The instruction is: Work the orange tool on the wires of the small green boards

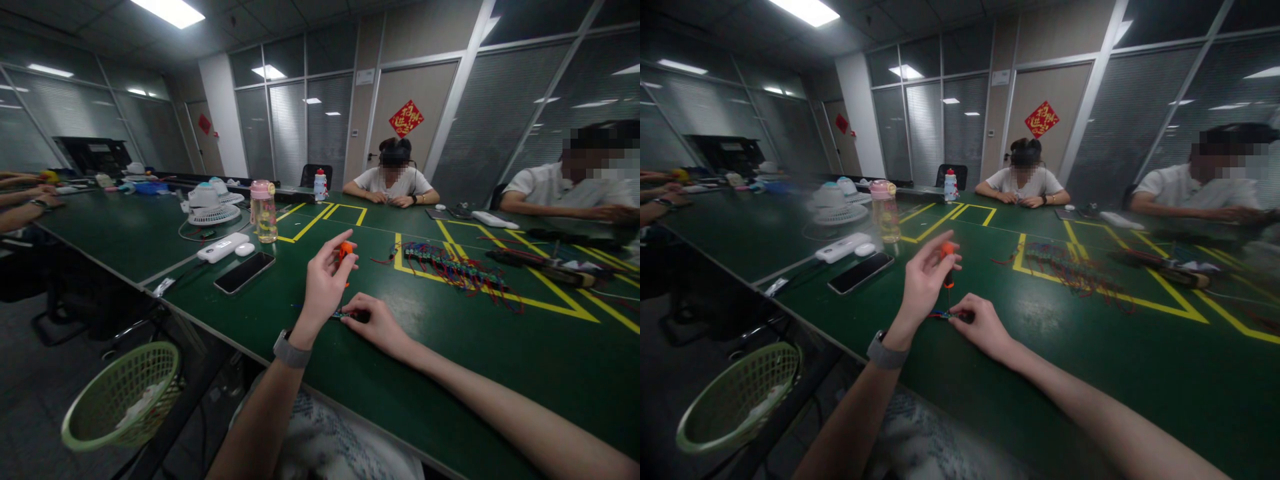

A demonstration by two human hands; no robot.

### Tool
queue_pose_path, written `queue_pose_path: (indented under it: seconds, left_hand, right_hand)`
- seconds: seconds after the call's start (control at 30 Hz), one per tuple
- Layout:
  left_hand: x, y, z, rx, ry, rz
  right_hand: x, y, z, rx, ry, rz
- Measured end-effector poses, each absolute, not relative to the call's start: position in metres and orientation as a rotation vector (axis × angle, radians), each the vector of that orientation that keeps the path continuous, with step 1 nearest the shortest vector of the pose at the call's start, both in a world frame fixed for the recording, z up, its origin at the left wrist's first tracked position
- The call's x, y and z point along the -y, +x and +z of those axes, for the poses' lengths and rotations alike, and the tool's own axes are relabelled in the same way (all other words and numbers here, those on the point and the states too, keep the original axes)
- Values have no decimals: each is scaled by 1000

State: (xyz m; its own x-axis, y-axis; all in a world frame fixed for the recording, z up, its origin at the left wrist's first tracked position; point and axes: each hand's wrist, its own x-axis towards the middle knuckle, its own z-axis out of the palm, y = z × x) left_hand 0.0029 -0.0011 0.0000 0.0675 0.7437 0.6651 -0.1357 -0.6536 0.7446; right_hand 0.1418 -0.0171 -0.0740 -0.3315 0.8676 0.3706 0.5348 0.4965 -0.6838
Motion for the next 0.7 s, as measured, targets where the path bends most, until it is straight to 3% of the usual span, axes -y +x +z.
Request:
queue_pose_path:
  seconds: [0.17,0.33,0.57,0.7]
  left_hand:
    - [1,1,1,-874,1761,1818]
    - [0,2,0,-587,1586,1687]
    - [2,3,2,-794,1753,1819]
    - [2,4,1,-602,1625,1681]
  right_hand:
    - [18,142,-73,2009,-1149,595]
    - [19,141,-72,2008,-1159,593]
    - [18,141,-73,2007,-1164,594]
    - [16,142,-76,2008,-1156,590]
